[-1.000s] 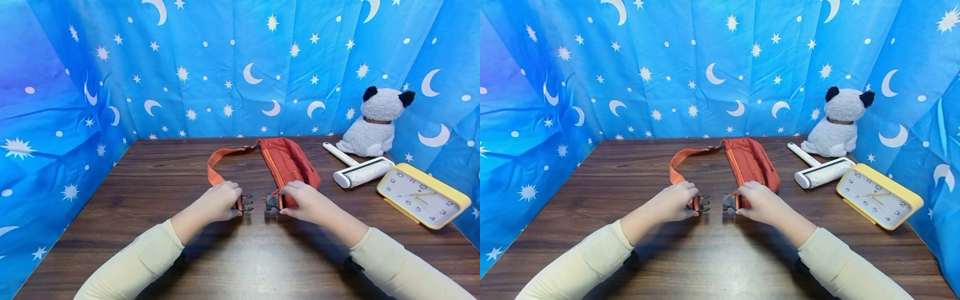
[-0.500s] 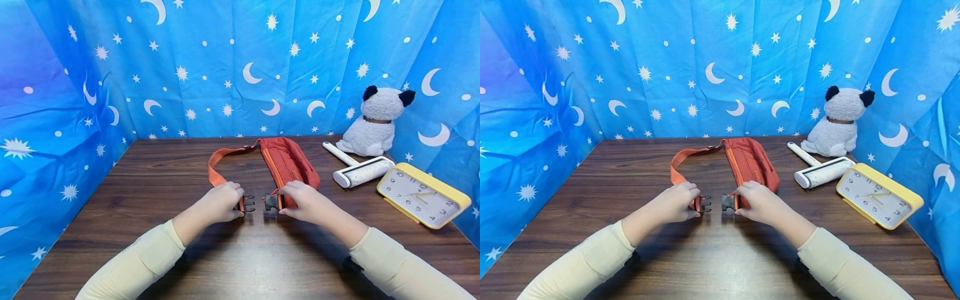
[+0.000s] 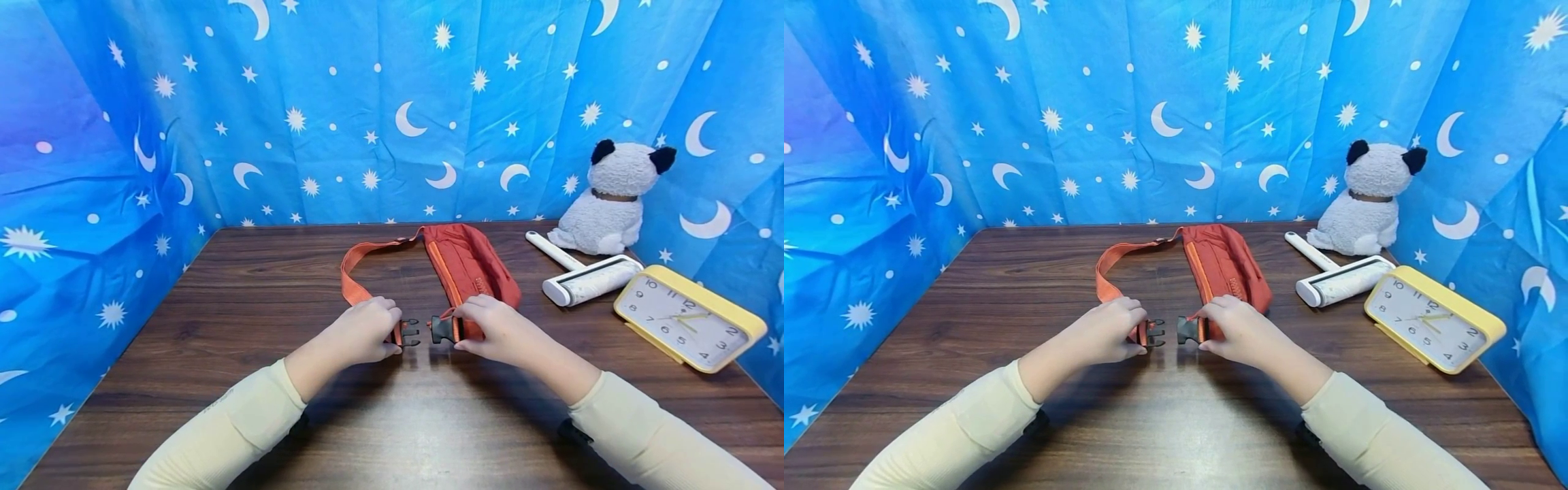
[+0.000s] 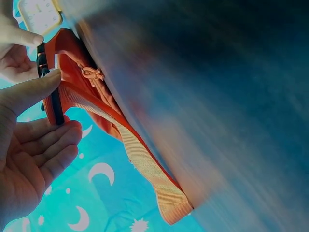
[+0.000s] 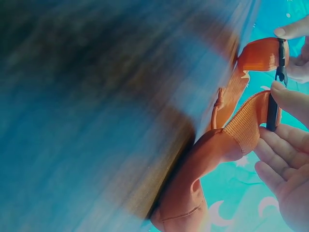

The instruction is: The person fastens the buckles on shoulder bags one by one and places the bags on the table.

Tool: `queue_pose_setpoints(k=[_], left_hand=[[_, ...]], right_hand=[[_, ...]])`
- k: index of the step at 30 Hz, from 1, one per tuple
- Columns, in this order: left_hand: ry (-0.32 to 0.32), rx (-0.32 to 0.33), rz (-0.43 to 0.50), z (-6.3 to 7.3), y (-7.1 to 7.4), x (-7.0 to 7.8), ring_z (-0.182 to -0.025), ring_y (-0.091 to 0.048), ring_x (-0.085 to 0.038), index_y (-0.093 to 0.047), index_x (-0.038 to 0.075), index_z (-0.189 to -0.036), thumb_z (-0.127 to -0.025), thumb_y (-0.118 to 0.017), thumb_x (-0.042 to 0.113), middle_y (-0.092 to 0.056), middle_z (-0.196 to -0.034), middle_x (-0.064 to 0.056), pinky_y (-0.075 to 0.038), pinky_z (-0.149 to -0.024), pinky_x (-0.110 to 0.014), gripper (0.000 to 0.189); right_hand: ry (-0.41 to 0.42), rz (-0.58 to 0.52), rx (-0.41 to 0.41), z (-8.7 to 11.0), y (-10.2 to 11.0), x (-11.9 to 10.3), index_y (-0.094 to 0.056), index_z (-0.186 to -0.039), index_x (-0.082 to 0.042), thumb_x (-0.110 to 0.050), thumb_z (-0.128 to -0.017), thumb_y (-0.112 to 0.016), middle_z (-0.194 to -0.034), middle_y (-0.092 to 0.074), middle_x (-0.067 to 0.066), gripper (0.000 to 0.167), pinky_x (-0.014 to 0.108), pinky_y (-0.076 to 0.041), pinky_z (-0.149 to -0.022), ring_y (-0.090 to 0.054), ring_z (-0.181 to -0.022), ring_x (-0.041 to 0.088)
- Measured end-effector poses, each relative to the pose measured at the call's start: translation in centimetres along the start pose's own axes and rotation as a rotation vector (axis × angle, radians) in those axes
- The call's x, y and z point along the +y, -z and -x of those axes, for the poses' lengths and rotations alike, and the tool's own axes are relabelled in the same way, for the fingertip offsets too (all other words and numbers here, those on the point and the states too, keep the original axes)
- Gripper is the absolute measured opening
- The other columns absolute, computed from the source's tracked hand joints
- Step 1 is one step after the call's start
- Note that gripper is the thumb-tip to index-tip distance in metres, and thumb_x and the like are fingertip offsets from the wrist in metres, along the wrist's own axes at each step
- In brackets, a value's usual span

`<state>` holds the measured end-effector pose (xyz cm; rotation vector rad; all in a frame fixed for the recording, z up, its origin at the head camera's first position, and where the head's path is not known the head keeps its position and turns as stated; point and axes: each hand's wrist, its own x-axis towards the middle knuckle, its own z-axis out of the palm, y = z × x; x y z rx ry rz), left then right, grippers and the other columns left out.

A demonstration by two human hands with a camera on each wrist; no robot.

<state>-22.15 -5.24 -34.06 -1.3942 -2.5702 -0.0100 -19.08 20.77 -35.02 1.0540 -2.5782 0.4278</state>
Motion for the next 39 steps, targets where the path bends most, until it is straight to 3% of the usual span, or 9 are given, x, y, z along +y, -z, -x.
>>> queue_pose_setpoints(k=[26, 39], left_hand=[[0.010, -0.009, 0.014, -0.31, 0.54, 0.54, -0.070, -0.047, -0.011, -0.061, 0.011, -0.085, -0.076, -0.078, 0.032, -0.051, -0.076, 0.004, -0.042, -0.063, -0.025, 0.028], [0.018, -0.018, 0.019, -0.43, 0.55, 0.67, -0.070, -0.047, -0.011, -0.062, 0.011, -0.086, -0.077, -0.078, 0.032, -0.050, -0.076, 0.005, -0.042, -0.061, -0.025, 0.028]], right_hand=[[0.010, 0.018, 0.018, -0.04, 0.15, -0.34, -0.065, -0.098, -0.004, -0.024, -0.069, -0.084, -0.091, -0.060, 0.004, 0.040, 0.034, -0.048, -0.073, -0.056, -0.084, 0.016], [-0.009, 0.002, -0.017, -0.16, 0.29, -0.57, -0.065, -0.099, -0.005, -0.024, -0.070, -0.084, -0.092, -0.060, 0.003, 0.040, 0.034, -0.048, -0.075, -0.056, -0.086, 0.017]])
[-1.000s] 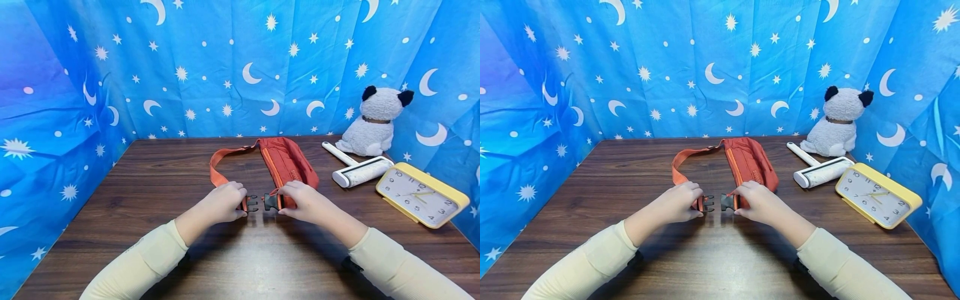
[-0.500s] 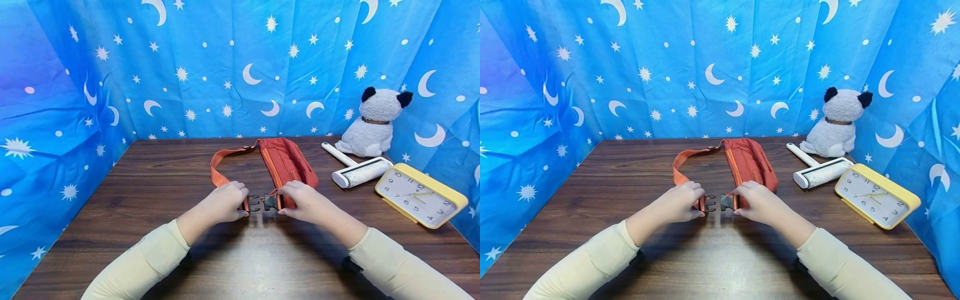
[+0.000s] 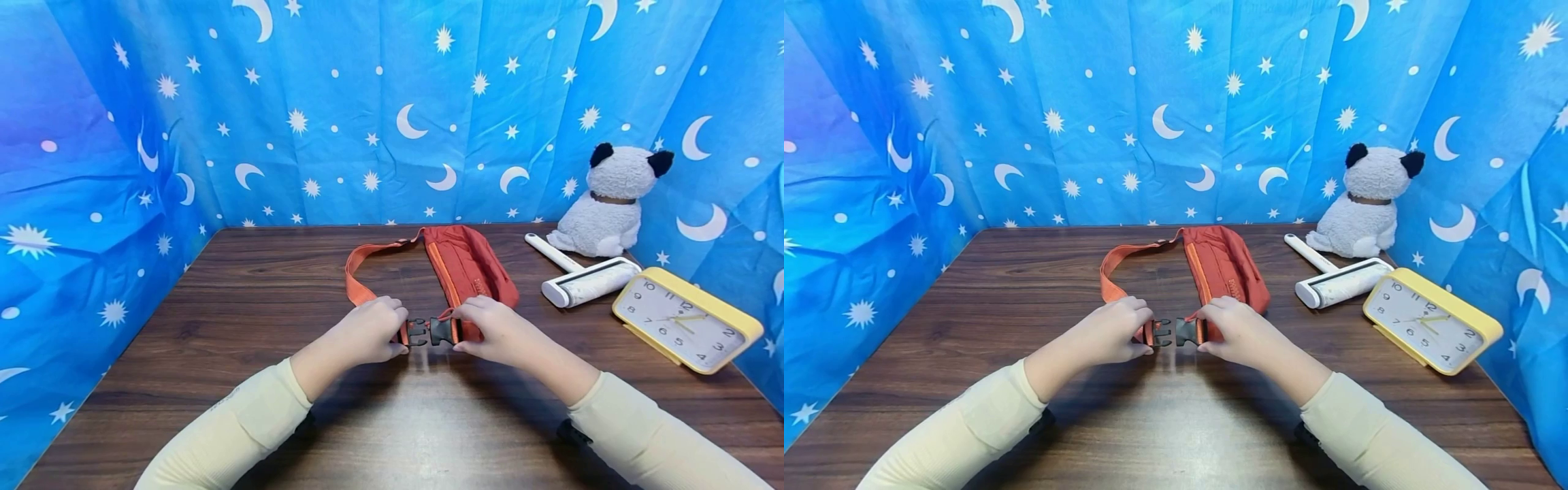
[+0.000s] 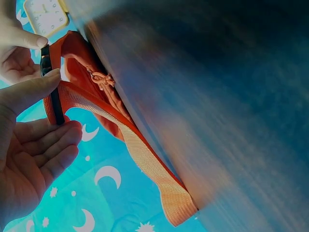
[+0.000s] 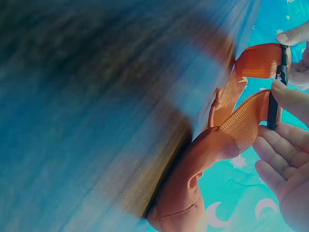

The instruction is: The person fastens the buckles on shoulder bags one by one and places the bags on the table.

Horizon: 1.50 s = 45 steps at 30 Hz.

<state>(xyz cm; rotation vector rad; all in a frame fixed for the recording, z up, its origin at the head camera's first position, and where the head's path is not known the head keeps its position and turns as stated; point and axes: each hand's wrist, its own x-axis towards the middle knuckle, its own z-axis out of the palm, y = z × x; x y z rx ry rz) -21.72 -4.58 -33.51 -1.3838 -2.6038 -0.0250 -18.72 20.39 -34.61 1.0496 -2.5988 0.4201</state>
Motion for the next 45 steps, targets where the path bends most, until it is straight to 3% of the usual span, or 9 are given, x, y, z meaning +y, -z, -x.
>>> queue_pose_setpoints(k=[8, 28, 45], left_hand=[[0.007, -0.009, 0.001, -0.03, 0.15, 0.07, -0.071, -0.047, -0.011, -0.062, 0.009, -0.088, -0.077, -0.077, 0.032, -0.052, -0.078, 0.004, -0.042, -0.062, -0.025, 0.029], [0.000, 0.006, -0.004, -0.06, -0.08, 0.09, -0.071, -0.048, -0.011, -0.061, 0.009, -0.086, -0.076, -0.078, 0.032, -0.051, -0.077, 0.003, -0.043, -0.062, -0.026, 0.030], [-0.008, 0.017, 0.006, -0.20, -0.14, 0.21, -0.073, -0.049, -0.011, -0.061, 0.008, -0.087, -0.077, -0.076, 0.033, -0.053, -0.079, 0.003, -0.043, -0.064, -0.026, 0.031]], right_hand=[[-0.027, -0.011, -0.038, -0.18, -0.01, -0.02, -0.065, -0.103, -0.006, -0.025, -0.072, -0.082, -0.093, -0.060, 0.002, 0.040, 0.035, -0.048, -0.078, -0.055, -0.088, 0.016], [0.003, -0.024, -0.021, -0.45, -0.16, -0.13, -0.065, -0.100, -0.006, -0.025, -0.071, -0.083, -0.091, -0.059, 0.001, 0.039, 0.034, -0.047, -0.075, -0.054, -0.084, 0.015], [-0.022, -0.017, -0.053, -0.50, -0.14, -0.47, -0.064, -0.103, -0.006, -0.027, -0.074, -0.081, -0.094, -0.061, 0.001, 0.040, 0.036, -0.048, -0.079, -0.056, -0.089, 0.016]])
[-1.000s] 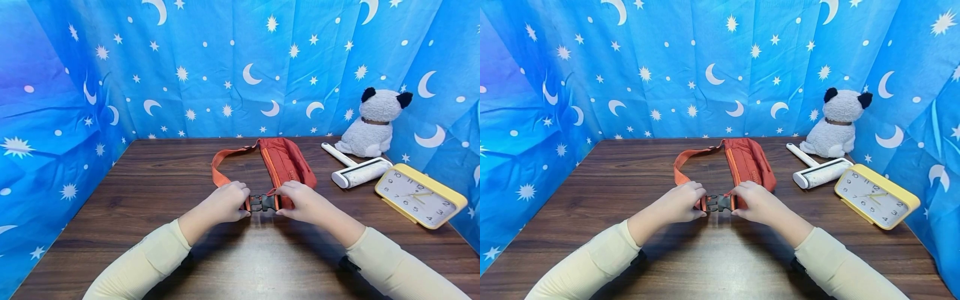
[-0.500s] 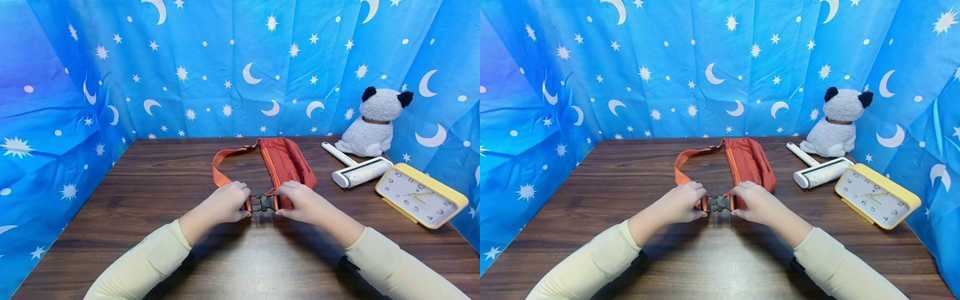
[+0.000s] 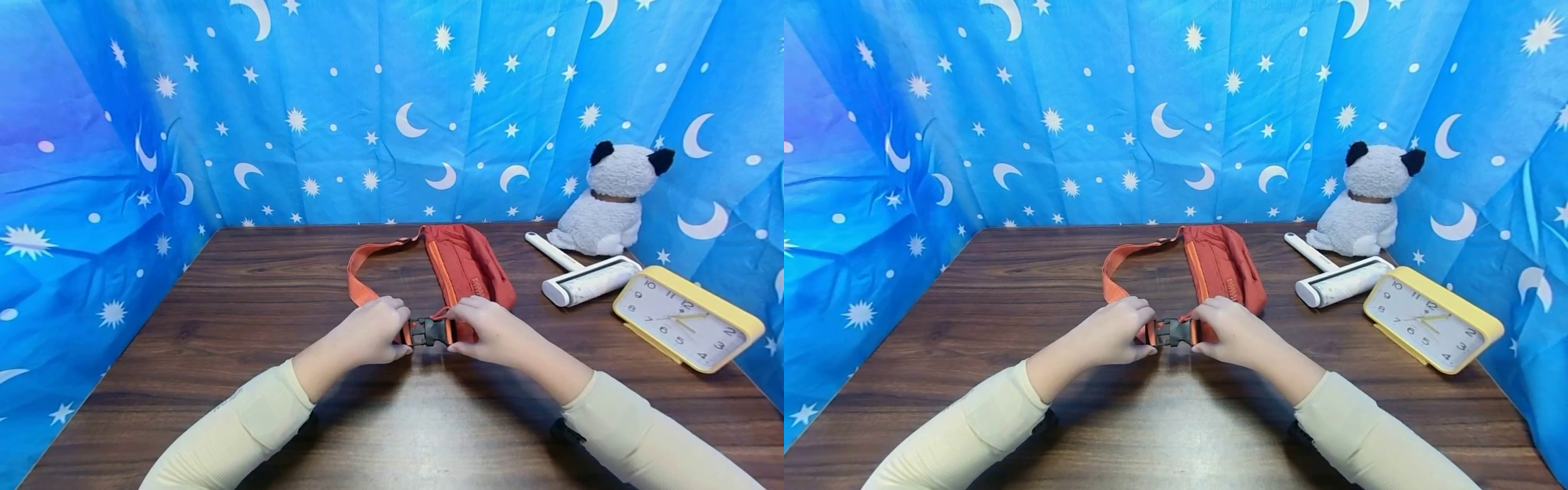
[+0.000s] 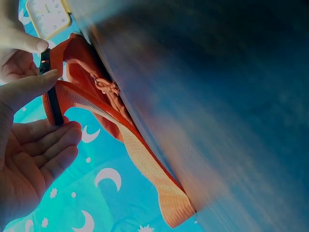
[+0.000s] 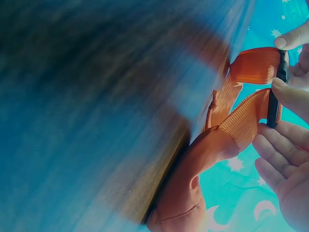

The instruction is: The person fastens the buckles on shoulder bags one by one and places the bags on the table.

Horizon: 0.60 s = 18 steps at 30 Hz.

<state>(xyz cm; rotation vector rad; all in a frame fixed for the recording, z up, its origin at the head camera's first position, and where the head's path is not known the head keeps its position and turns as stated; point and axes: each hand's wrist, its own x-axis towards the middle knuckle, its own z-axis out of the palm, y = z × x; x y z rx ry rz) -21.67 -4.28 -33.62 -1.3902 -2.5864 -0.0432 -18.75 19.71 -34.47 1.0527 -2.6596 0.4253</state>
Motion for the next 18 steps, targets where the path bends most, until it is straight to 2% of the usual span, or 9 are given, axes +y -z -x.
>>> queue_pose_setpoints(k=[10, 18], left_hand=[[-0.007, 0.001, -0.002, -0.09, 0.06, -0.04, -0.073, -0.049, -0.012, -0.060, 0.009, -0.087, -0.077, -0.075, 0.034, -0.053, -0.079, 0.003, -0.043, -0.065, -0.027, 0.031], [-0.004, -0.004, 0.001, -0.05, 0.11, 0.01, -0.074, -0.050, -0.011, -0.061, 0.009, -0.088, -0.078, -0.075, 0.034, -0.053, -0.079, 0.003, -0.044, -0.065, -0.026, 0.031]], right_hand=[[0.021, -0.024, 0.046, -0.15, -0.29, 0.04, -0.064, -0.101, -0.006, -0.025, -0.072, -0.082, -0.093, -0.060, 0.002, 0.038, 0.035, -0.047, -0.077, -0.056, -0.087, 0.016], [0.024, -0.023, 0.031, -0.27, -0.24, -0.09, -0.064, -0.102, -0.006, -0.025, -0.073, -0.081, -0.094, -0.060, 0.002, 0.039, 0.035, -0.047, -0.077, -0.055, -0.087, 0.015]])
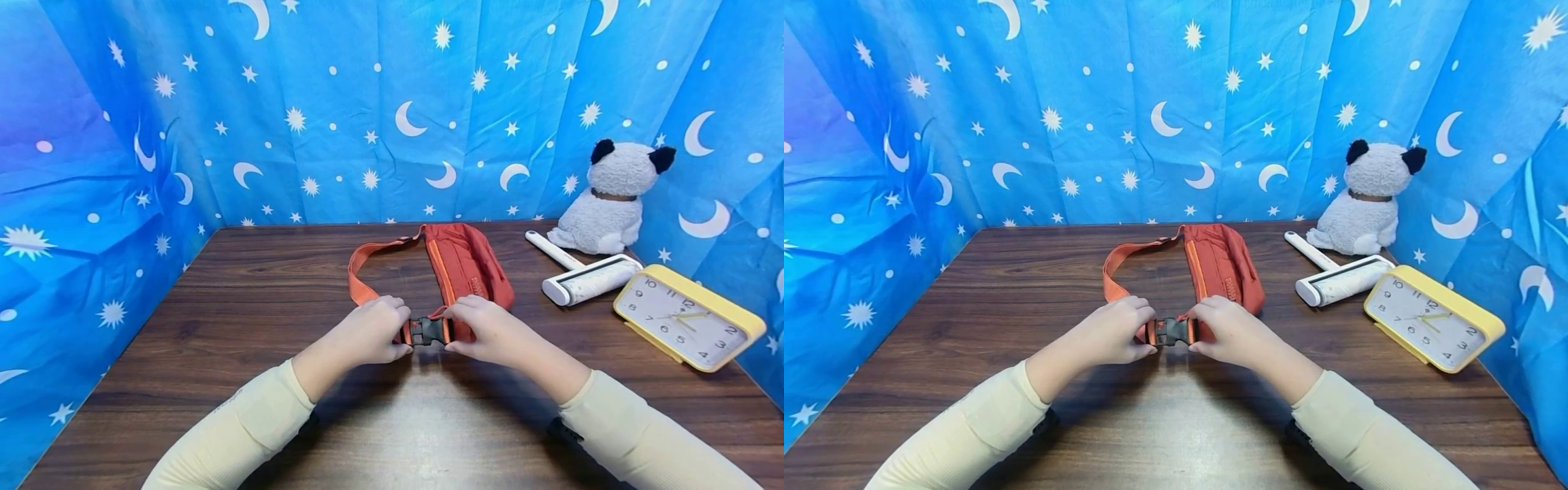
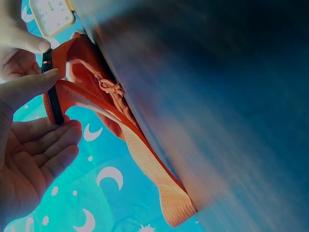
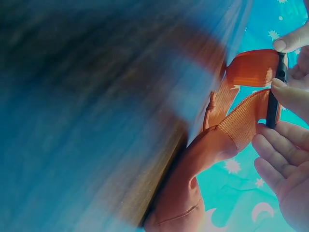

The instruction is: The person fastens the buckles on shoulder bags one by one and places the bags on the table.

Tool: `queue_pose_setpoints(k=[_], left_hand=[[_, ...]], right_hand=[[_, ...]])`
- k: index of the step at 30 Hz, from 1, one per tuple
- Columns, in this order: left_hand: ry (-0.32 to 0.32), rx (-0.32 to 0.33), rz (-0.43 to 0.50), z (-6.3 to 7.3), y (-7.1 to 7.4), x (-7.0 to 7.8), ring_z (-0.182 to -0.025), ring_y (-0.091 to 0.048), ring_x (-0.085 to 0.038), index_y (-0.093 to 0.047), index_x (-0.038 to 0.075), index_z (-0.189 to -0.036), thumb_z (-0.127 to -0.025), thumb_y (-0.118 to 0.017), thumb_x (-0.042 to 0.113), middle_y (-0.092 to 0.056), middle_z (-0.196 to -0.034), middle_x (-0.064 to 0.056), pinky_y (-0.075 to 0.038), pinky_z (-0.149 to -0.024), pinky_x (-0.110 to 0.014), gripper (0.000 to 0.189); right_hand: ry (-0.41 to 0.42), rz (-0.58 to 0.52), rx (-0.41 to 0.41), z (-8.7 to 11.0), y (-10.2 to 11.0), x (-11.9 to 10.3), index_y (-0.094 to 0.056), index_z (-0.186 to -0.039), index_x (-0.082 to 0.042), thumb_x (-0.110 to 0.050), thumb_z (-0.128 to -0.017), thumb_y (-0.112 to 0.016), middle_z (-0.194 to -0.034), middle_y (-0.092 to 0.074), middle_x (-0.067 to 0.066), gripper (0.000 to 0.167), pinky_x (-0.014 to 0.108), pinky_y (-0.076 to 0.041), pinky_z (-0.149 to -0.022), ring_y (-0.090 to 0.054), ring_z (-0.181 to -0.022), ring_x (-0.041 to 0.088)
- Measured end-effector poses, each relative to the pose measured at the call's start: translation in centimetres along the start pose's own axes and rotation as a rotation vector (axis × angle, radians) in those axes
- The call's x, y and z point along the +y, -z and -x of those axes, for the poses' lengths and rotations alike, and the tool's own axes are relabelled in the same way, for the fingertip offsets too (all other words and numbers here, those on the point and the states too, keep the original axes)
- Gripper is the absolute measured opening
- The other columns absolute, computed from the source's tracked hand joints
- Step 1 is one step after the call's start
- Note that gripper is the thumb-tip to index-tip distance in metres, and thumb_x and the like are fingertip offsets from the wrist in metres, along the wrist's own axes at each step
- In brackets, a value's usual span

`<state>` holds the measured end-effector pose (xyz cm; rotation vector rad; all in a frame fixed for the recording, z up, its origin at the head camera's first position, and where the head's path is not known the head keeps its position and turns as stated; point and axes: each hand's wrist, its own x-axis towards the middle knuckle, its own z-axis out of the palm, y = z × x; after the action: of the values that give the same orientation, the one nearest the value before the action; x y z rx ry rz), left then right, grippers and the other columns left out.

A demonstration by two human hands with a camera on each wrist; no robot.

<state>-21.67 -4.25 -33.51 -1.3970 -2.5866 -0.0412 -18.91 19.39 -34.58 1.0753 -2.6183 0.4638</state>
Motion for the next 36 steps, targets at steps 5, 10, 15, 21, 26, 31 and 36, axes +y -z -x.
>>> queue_pose_setpoints(k=[5, 10, 15, 21, 26, 31, 36], left_hand=[[-0.018, 0.030, -0.003, 0.02, -0.11, -0.04, -0.072, -0.049, -0.011, -0.061, 0.008, -0.088, -0.078, -0.075, 0.034, -0.052, -0.078, 0.003, -0.043, -0.063, -0.026, 0.031], [-0.043, 0.081, -0.004, 0.04, -0.28, -0.15, -0.068, -0.047, -0.010, -0.061, 0.008, -0.087, -0.078, -0.074, 0.033, -0.050, -0.075, 0.003, -0.042, -0.061, -0.026, 0.030], [-0.054, 0.098, 0.003, 0.08, -0.10, -0.14, -0.067, -0.046, -0.010, -0.060, 0.008, -0.087, -0.079, -0.073, 0.034, -0.048, -0.075, 0.003, -0.041, -0.060, -0.025, 0.031], [-0.056, 0.112, 0.024, 0.16, 0.23, -0.07, -0.068, -0.046, -0.011, -0.062, 0.005, -0.092, -0.080, -0.073, 0.033, -0.050, -0.076, 0.001, -0.041, -0.060, -0.025, 0.033], [-0.051, 0.113, 0.032, 0.13, 0.29, -0.04, -0.069, -0.045, -0.011, -0.062, 0.003, -0.094, -0.081, -0.072, 0.032, -0.049, -0.077, 0.001, -0.041, -0.062, -0.025, 0.033], [-0.044, 0.118, 0.039, 0.04, 0.18, -0.02, -0.070, -0.045, -0.012, -0.061, 0.003, -0.093, -0.081, -0.073, 0.031, -0.049, -0.078, 0.001, -0.041, -0.064, -0.025, 0.033], [-0.051, 0.136, 0.038, 0.04, 0.11, 0.04, -0.073, -0.048, -0.014, -0.060, 0.000, -0.096, -0.083, -0.072, 0.029, -0.052, -0.081, -0.002, -0.043, -0.068, -0.028, 0.033]], right_hand=[[-0.005, 0.005, -0.008, -0.08, 0.16, -0.17, -0.064, -0.102, -0.006, -0.026, -0.074, -0.081, -0.094, -0.060, 0.002, 0.039, 0.034, -0.047, -0.077, -0.055, -0.086, 0.015], [0.001, -0.003, 0.005, -0.17, 0.21, -0.16, -0.064, -0.101, -0.006, -0.024, -0.073, -0.082, -0.092, -0.059, 0.002, 0.038, 0.035, -0.046, -0.076, -0.054, -0.085, 0.015], [0.021, -0.024, 0.028, -0.21, 0.21, 0.01, -0.063, -0.100, -0.005, -0.021, -0.072, -0.082, -0.092, -0.059, 0.003, 0.037, 0.034, -0.047, -0.076, -0.053, -0.084, 0.015], [0.035, -0.038, 0.044, -0.21, 0.31, 0.05, -0.063, -0.100, -0.005, -0.019, -0.072, -0.082, -0.092, -0.058, 0.003, 0.037, 0.033, -0.046, -0.074, -0.052, -0.083, 0.014], [0.044, -0.040, 0.053, -0.22, 0.42, 0.12, -0.063, -0.102, -0.005, -0.018, -0.073, -0.082, -0.093, -0.059, 0.002, 0.037, 0.034, -0.047, -0.076, -0.053, -0.087, 0.015], [0.064, -0.051, 0.063, -0.24, 0.44, 0.28, -0.062, -0.103, -0.004, -0.016, -0.074, -0.080, -0.095, -0.059, 0.003, 0.037, 0.035, -0.047, -0.077, -0.054, -0.089, 0.016], [0.085, -0.046, 0.075, -0.33, 0.50, 0.54, -0.062, -0.104, -0.004, -0.016, -0.075, -0.079, -0.094, -0.058, 0.002, 0.035, 0.035, -0.047, -0.076, -0.053, -0.088, 0.015]])
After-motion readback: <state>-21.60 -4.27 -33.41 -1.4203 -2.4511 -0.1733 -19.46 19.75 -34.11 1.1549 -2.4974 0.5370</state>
